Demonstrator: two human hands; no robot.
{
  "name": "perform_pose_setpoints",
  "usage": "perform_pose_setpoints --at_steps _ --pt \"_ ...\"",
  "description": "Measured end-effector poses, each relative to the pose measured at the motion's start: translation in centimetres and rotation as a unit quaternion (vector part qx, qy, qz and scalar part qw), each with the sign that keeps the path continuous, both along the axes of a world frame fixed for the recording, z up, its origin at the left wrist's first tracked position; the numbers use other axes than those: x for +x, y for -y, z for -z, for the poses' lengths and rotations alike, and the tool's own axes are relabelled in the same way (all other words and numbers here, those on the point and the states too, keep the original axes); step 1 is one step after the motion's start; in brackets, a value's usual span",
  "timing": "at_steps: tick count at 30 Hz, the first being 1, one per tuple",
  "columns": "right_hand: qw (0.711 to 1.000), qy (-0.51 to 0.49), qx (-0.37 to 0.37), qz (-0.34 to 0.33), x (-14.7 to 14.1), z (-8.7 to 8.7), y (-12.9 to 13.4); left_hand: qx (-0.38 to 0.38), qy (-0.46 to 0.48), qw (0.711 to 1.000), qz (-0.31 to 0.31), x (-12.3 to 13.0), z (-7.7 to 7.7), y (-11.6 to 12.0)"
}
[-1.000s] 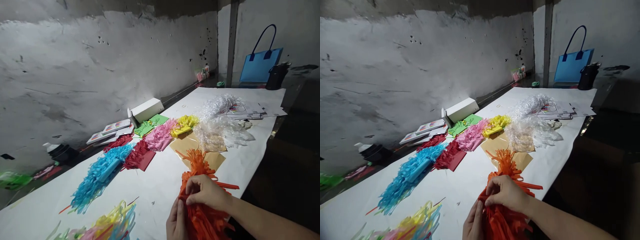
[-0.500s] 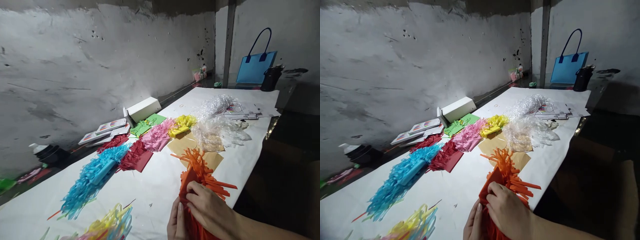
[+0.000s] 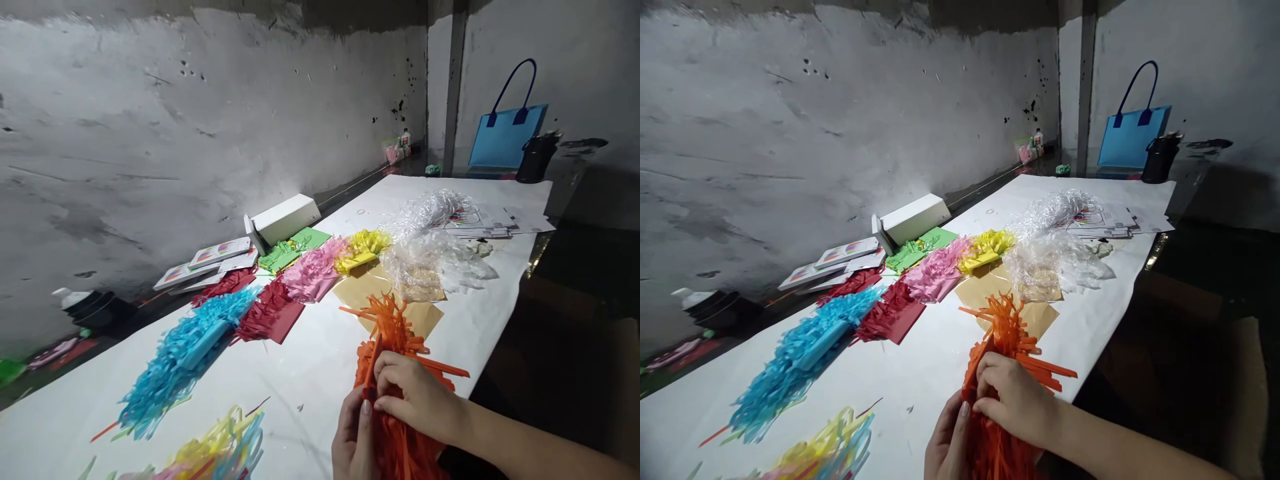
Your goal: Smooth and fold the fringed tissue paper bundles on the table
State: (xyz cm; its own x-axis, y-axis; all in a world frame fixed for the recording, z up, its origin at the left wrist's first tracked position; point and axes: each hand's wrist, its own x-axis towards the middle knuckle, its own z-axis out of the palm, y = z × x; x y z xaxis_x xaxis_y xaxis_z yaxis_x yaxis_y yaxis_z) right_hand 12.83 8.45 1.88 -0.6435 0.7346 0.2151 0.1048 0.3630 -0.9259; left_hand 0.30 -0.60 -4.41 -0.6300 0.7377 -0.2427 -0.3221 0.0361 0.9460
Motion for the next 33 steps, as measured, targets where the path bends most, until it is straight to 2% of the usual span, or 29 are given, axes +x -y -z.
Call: perform_pose_setpoints --at_steps 2,4,6,8,11,16,24,33 --pt "0.999 0.018 0.029 -0.001 0.1 0.0 0.0 -0.004 0.004 1.000 -0.002 0.0 0.1 -0.1" --pt "0.995 0.038 0.096 0.006 0.2 0.2 0.3 -0.008 0.002 1.000 -0.006 0.0 0.2 -0.2" --pt "0.986 0.044 0.160 0.011 0.1 0.5 0.6 -0.011 -0.009 1.000 -0.011 0.1 0.0 -0.2" --pt "0.981 0.033 0.189 0.013 0.0 0.9 0.8 -0.009 -0.023 1.000 -0.011 0.2 -0.5 -0.3" --pt "0.985 0.015 0.169 0.020 -0.2 1.2 0.7 -0.003 -0.032 0.999 -0.006 0.5 -1.4 -0.5" --pt "0.996 -0.024 0.081 -0.011 0.1 0.7 0.0 0.007 -0.032 0.999 0.008 0.8 -2.5 -0.5" --pt "0.999 -0.036 0.002 -0.010 0.3 0.5 -1.0 -0.024 -0.021 1.000 0.000 0.3 -1.8 -0.3" --pt "0.998 -0.031 -0.017 -0.057 1.0 0.2 -2.0 -0.007 0.016 1.000 0.017 0.9 -1.7 -0.4"
